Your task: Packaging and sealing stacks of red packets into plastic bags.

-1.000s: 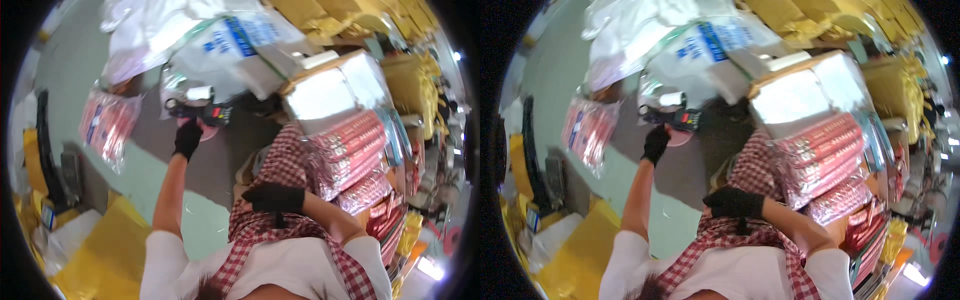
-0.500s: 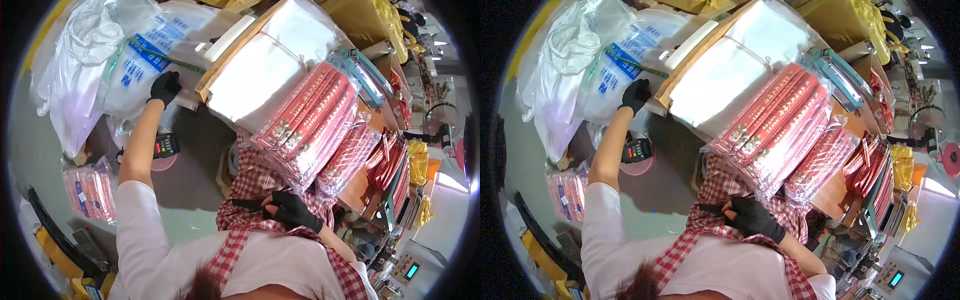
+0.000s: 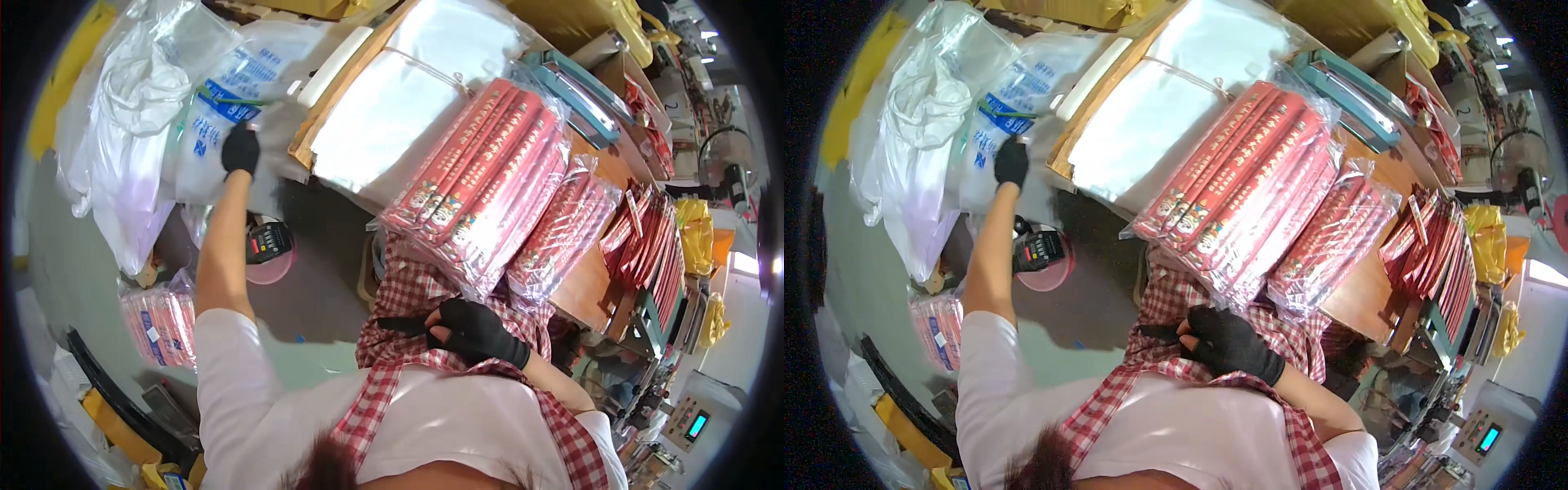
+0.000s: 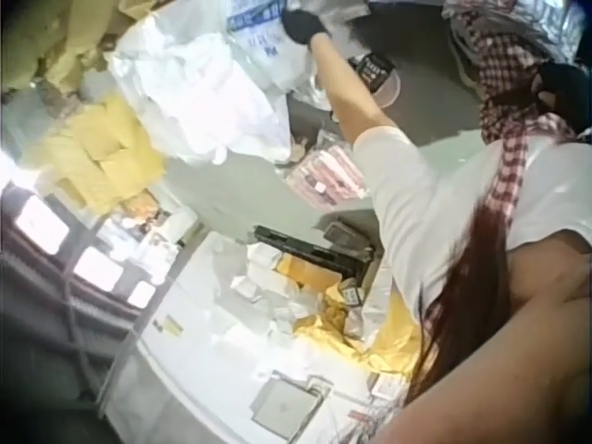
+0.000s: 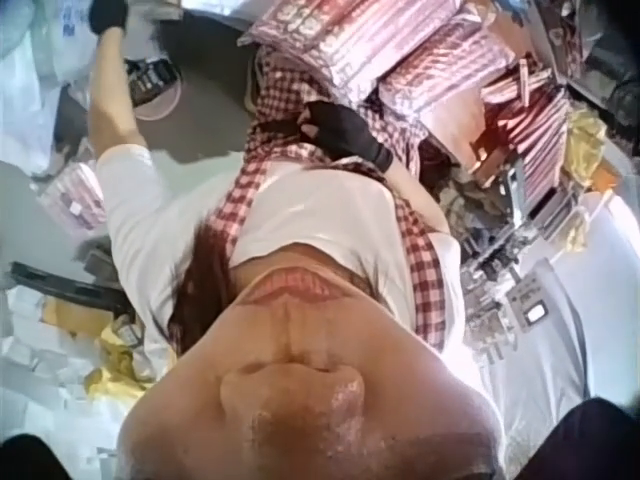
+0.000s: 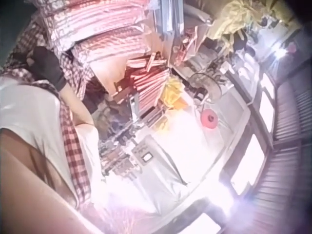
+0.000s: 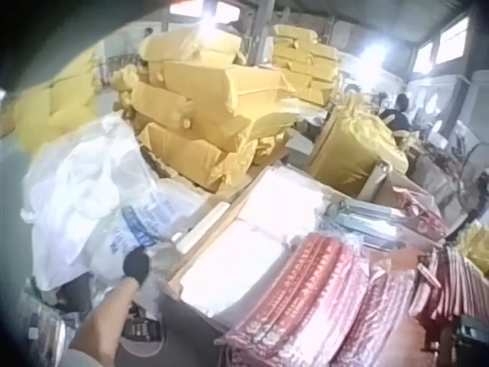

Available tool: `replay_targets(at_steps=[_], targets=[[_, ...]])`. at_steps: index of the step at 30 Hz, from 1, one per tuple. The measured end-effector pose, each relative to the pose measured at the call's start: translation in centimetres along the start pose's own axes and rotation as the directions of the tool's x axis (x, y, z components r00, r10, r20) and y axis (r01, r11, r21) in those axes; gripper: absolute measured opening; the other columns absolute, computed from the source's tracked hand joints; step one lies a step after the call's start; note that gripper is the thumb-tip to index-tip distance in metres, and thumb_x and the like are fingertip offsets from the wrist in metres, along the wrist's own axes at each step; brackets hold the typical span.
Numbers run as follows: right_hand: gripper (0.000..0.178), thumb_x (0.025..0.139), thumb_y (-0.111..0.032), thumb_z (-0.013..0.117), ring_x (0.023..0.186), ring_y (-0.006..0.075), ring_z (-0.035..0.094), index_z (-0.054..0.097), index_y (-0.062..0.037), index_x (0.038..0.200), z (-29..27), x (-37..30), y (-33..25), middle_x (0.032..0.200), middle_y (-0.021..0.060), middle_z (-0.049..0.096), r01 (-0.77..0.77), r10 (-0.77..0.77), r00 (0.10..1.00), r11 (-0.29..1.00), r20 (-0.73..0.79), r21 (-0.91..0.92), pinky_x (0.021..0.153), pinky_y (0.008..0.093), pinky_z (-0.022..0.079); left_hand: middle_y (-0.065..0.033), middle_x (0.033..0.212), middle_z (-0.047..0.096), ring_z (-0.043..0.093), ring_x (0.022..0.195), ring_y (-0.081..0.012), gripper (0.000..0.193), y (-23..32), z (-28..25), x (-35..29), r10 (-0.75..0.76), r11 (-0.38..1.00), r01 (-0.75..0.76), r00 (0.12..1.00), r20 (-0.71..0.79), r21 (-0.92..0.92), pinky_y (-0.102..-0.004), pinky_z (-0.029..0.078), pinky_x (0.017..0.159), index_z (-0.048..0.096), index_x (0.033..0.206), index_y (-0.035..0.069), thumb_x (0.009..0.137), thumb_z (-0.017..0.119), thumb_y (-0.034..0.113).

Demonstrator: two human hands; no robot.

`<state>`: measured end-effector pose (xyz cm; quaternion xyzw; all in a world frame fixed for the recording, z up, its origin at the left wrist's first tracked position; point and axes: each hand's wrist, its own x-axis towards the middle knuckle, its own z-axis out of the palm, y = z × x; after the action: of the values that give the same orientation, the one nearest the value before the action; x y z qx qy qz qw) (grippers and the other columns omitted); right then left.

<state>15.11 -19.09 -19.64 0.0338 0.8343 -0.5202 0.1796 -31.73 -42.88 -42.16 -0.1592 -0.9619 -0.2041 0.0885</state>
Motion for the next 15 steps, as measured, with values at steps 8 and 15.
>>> replay_targets(at_steps=[8, 15], targets=[[0.058, 0.079, -0.032, 0.071, 0.100, 0.0340, 0.056, 0.052, -0.0023, 0.125, -1.3, 0.5, -2.7, 0.114, 0.0183, 0.053, 0.359, -0.422, 0.894, 0.875, -0.149, -0.324, 0.081, 0.0402, 0.048, -0.0021, 0.074, 0.053, 0.049, 0.067, -0.0168, 0.027, 13.9, -31.1, -6.3, 0.056, 0.793, 0.089, 0.974, 0.218, -0.603, -0.0330, 0.041, 0.062, 0.055, 0.083, 0.002, 0.097, 0.047, 0.024], [0.084, 0.073, -0.031, 0.077, 0.111, 0.0311, 0.053, 0.032, 0.0008, 0.137, -1.6, 5.6, -9.8, 0.124, 0.0205, 0.051, 0.548, -0.549, 0.836, 0.832, -0.018, 0.082, 0.090, 0.0425, 0.046, -0.0109, 0.108, 0.061, 0.058, 0.095, -0.0176, 0.036, 18.3, -45.1, -20.6, -0.094, 0.700, 0.122, 0.993, 0.078, -0.704, -0.0307, 0.047, 0.082, 0.056, 0.121, -0.001, 0.094, 0.048, 0.021]])
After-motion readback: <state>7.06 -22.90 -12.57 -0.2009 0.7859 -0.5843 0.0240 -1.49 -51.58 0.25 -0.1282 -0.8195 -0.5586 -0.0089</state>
